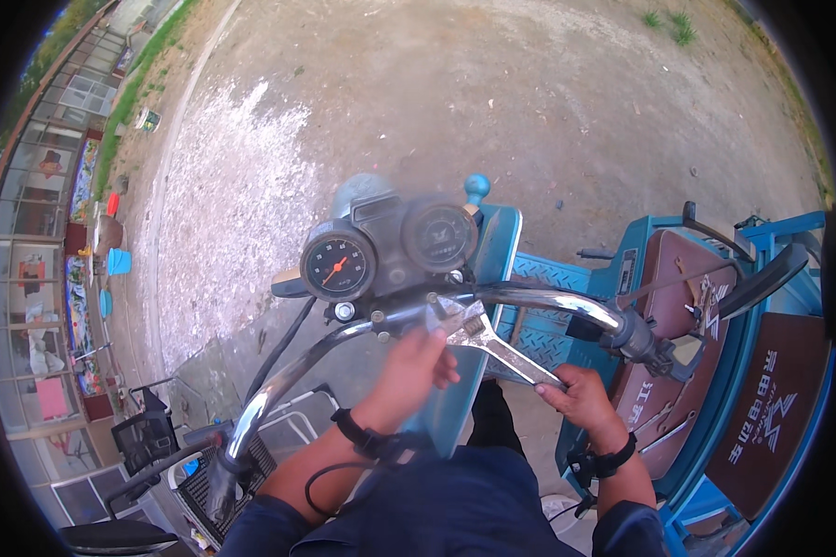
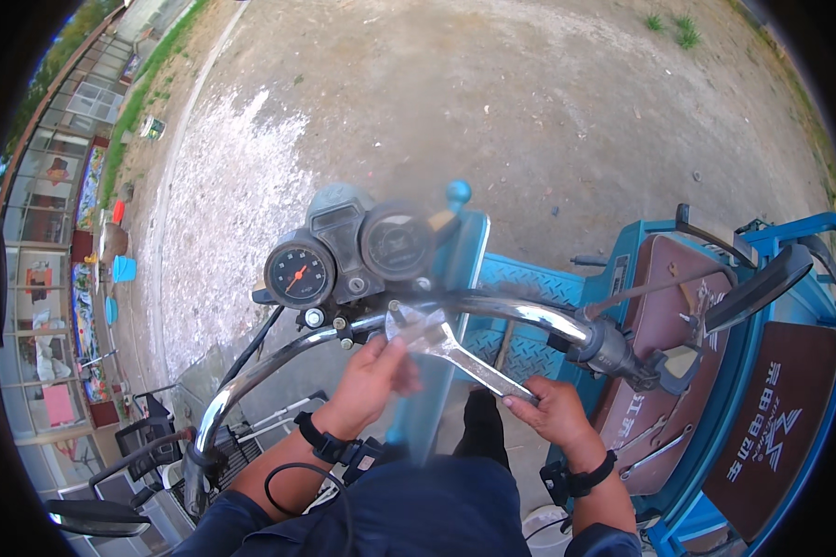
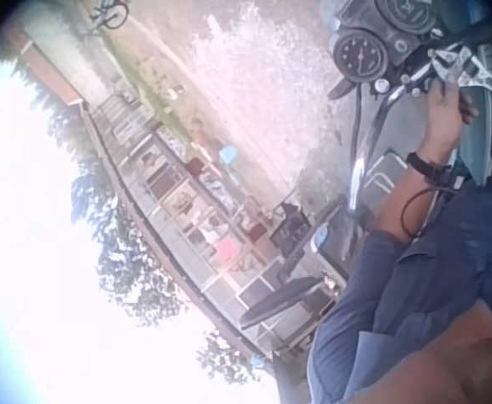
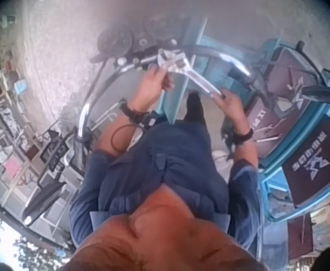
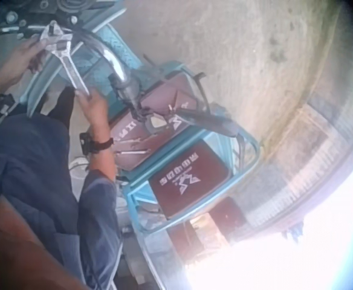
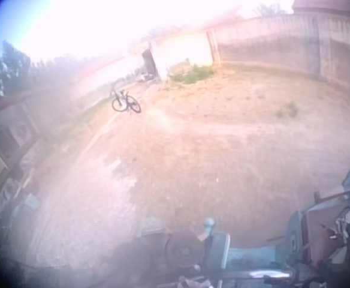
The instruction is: The person uses an adjustable wrench to loosen a bolt on the handlebars of a moped and then wipes the area with a cloth.
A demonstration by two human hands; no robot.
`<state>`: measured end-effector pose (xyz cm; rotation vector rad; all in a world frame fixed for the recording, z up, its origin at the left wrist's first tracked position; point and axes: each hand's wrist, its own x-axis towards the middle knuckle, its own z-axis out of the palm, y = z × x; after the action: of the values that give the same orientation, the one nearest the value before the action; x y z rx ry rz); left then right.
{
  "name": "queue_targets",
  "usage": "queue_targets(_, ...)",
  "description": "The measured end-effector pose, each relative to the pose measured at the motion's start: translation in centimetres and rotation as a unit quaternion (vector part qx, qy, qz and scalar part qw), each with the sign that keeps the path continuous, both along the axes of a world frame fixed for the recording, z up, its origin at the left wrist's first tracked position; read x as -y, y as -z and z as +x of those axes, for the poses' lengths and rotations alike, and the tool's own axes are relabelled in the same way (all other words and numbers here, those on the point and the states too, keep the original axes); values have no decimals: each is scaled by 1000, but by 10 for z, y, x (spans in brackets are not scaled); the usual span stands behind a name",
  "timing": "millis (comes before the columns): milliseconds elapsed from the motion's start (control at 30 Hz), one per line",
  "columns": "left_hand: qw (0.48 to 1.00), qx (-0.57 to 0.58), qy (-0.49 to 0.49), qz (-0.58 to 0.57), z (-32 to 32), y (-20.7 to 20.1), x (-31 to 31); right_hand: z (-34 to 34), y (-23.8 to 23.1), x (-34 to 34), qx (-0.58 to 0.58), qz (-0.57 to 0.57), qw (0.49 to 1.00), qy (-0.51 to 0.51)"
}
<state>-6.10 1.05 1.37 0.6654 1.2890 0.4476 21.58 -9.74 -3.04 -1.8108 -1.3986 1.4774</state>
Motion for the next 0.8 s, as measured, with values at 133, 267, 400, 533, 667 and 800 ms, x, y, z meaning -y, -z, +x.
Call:
queue_targets(133,1000,2,-7,-2,2,-1,-2,2,3,-3,-7,-19,1000,14)
queue_targets(267,1000,7,-6,2,2,2,-3,4,0,-11,-26,-35,999,8)
queue_targets(400,1000,2,-4,5,3,0,-4,9,6,-13,-33,-52,998,-15)
queue_targets(533,1000,-12,4,2,2,1,-1,7,7,-4,-20,-26,999,-21)
queue_targets(667,1000,-21,7,-1,1,5,1,-1,7,4,-39,-32,999,19)
queue_targets(800,1000,-10,5,-2,1,5,0,1,5,2,-36,-47,998,14)
